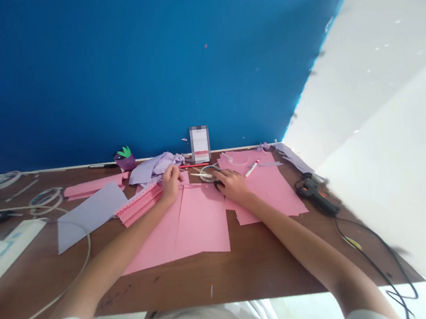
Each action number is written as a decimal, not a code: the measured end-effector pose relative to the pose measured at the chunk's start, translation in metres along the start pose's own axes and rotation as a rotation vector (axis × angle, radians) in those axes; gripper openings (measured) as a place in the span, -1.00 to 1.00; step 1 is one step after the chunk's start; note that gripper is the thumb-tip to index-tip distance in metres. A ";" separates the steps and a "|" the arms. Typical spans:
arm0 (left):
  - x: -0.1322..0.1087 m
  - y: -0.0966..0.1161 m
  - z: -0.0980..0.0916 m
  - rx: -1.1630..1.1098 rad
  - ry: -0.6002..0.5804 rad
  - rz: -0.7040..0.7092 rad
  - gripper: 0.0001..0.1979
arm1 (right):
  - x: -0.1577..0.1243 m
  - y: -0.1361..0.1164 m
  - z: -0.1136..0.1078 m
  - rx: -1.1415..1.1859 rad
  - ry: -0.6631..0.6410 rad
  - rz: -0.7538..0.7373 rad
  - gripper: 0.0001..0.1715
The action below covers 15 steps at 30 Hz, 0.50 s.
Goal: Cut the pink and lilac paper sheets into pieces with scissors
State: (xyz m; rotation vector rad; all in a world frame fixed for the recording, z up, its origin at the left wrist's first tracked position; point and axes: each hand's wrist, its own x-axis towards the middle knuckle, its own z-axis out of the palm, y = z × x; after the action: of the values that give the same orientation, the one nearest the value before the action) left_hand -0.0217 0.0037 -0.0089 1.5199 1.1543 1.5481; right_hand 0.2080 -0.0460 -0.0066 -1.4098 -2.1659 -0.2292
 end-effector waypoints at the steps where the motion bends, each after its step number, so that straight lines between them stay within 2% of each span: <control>1: 0.001 0.000 -0.001 0.001 -0.006 -0.018 -0.58 | 0.001 0.001 0.000 0.051 0.024 0.057 -0.51; 4: 0.008 0.001 -0.002 0.022 -0.053 -0.032 -0.58 | 0.005 0.004 -0.002 0.230 0.071 0.212 -0.60; 6: 0.016 0.003 -0.004 0.035 -0.065 0.009 -0.78 | 0.008 0.005 -0.004 0.338 0.069 0.250 -0.62; 7: 0.021 0.005 -0.006 0.034 -0.088 0.033 -0.67 | 0.009 0.005 -0.005 0.381 0.070 0.257 -0.62; 9: 0.029 0.008 -0.009 0.041 -0.175 0.058 -0.32 | 0.012 0.006 -0.007 0.446 0.088 0.266 -0.63; 10: 0.032 0.010 -0.011 0.053 -0.216 0.067 -0.28 | 0.013 0.006 -0.008 0.468 0.104 0.272 -0.64; 11: 0.035 0.011 -0.013 0.072 -0.247 0.077 -0.34 | 0.014 0.006 -0.009 0.486 0.120 0.281 -0.65; 13: 0.038 0.012 -0.016 0.124 -0.264 0.094 -0.67 | 0.016 0.006 -0.011 0.515 0.143 0.294 -0.68; 14: 0.038 0.013 -0.017 0.151 -0.257 0.092 -0.75 | 0.017 0.006 -0.011 0.532 0.149 0.297 -0.70; 15: 0.038 0.013 -0.018 0.173 -0.253 0.079 -0.72 | 0.017 0.007 -0.012 0.552 0.150 0.300 -0.70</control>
State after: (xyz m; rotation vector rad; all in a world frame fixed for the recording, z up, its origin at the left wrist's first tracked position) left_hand -0.0415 0.0311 0.0190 1.8358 1.1151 1.2858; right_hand 0.2125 -0.0341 0.0113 -1.3108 -1.6868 0.3391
